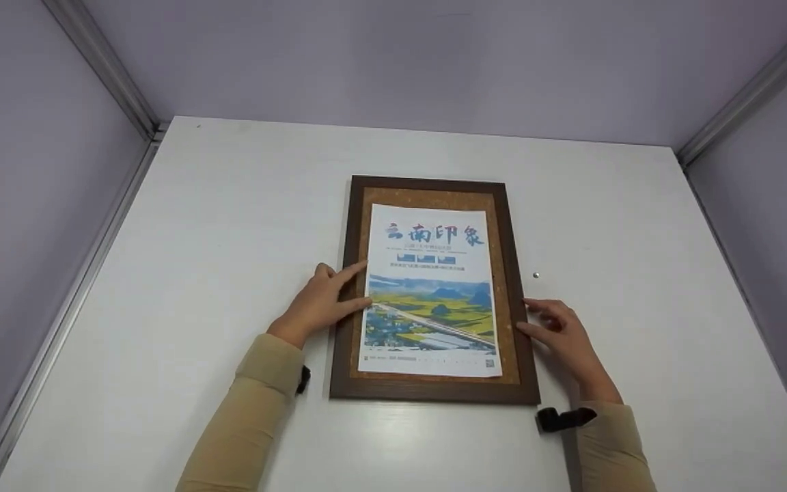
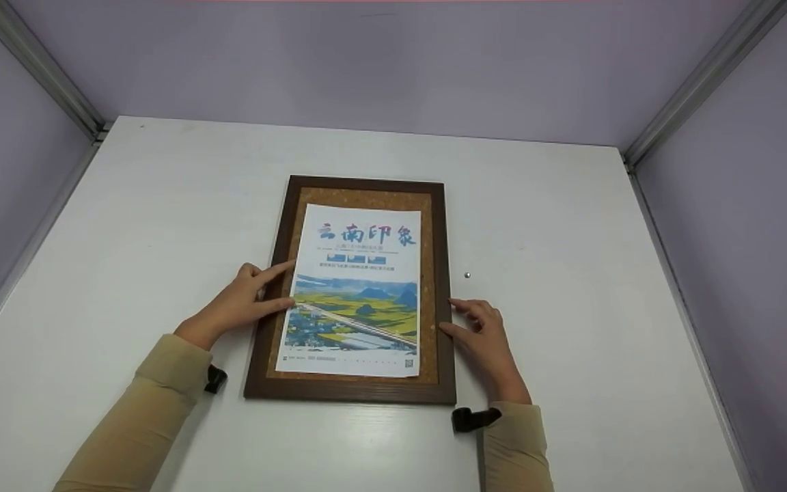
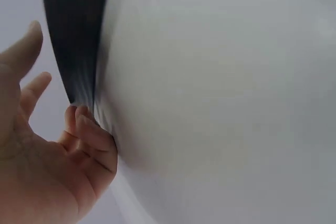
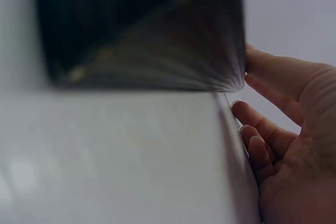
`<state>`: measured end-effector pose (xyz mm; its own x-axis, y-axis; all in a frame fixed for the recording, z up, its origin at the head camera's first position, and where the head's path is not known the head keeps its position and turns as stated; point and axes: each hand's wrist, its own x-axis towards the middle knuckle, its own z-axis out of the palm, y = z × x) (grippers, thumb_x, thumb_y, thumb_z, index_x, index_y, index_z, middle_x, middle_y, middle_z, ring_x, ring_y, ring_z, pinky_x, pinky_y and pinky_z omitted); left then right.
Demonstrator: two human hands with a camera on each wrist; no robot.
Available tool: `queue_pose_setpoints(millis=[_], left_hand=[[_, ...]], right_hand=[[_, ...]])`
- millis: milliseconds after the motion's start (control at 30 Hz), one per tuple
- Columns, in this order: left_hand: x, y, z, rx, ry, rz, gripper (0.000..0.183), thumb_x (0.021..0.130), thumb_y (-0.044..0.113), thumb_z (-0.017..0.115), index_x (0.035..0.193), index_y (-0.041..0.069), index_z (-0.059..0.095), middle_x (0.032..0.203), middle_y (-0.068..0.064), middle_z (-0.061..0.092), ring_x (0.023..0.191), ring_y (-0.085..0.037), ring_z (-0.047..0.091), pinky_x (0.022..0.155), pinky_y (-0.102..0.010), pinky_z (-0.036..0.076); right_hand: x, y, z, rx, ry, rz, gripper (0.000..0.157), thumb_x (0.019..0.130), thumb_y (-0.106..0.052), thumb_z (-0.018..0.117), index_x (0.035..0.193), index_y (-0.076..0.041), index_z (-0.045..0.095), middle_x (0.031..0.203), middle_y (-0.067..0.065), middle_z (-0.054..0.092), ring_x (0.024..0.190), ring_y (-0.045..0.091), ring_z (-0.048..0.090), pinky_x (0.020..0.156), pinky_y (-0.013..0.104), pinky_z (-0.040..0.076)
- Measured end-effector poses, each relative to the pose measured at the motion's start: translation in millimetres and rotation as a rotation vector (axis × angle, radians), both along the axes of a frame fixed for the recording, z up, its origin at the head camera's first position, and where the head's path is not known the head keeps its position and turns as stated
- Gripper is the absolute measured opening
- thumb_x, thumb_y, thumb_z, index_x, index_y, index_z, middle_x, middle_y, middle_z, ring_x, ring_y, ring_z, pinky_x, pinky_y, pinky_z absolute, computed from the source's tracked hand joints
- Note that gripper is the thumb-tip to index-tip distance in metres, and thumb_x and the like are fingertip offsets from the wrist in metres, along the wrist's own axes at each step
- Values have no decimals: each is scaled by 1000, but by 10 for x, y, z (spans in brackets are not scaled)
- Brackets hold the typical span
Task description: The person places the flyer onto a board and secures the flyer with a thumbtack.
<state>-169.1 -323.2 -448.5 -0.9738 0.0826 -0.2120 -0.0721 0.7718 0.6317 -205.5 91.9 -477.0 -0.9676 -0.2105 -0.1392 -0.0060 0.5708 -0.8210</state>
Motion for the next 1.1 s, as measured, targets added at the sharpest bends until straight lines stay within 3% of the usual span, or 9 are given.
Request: queue_pose_setpoints(millis=[133, 367, 667, 867, 1100], left_hand=[[-75, -17, -4, -71, -50, -39, 81, 88, 59, 66, 156, 38, 28, 109, -15, 44, 89, -25, 45, 79, -41, 42], [-111, -20, -9, -163, -40, -108, 77, 88, 62, 64, 154, 39, 33, 102, -11, 43, 80, -21, 39, 69, -37, 35], [-85, -2, -44, -230, -30, -128, 77, 87, 67, 60, 154, 41, 32, 116, -19, 46, 86, -24, 44, 68, -38, 39], [-87, -10, -49, -228, -39, -116, 77, 87, 67, 60, 154, 42, 32, 113, -17, 46, 84, -24, 43, 65, -37, 35], [-68, 17, -38, -201, -65, -88, 76, 88, 65, 62, 154, 43, 31, 140, -26, 41, 114, -36, 52, 87, -51, 48]], right_hand=[[-6, 8, -14, 7, 13, 4, 50, 90, -27, 74, 135, -9, 61, 131, 12, 58, 117, 20, 47, 95, 24, 37], [-7, 22, -37, 1, 32, 8, 49, 90, -24, 74, 134, -8, 61, 130, 13, 58, 115, 20, 47, 95, 23, 38], [-11, 8, -72, -6, 68, 17, 47, 90, -20, 74, 133, -6, 62, 126, 14, 59, 111, 18, 47, 92, 23, 37], [-11, -12, -43, 0, 36, 10, 49, 93, -26, 71, 136, -7, 60, 129, 15, 59, 111, 18, 48, 94, 25, 38], [-86, 31, 8, -10, -50, -26, 52, 95, -35, 67, 139, -9, 56, 128, 14, 59, 103, 14, 50, 86, 22, 42]])
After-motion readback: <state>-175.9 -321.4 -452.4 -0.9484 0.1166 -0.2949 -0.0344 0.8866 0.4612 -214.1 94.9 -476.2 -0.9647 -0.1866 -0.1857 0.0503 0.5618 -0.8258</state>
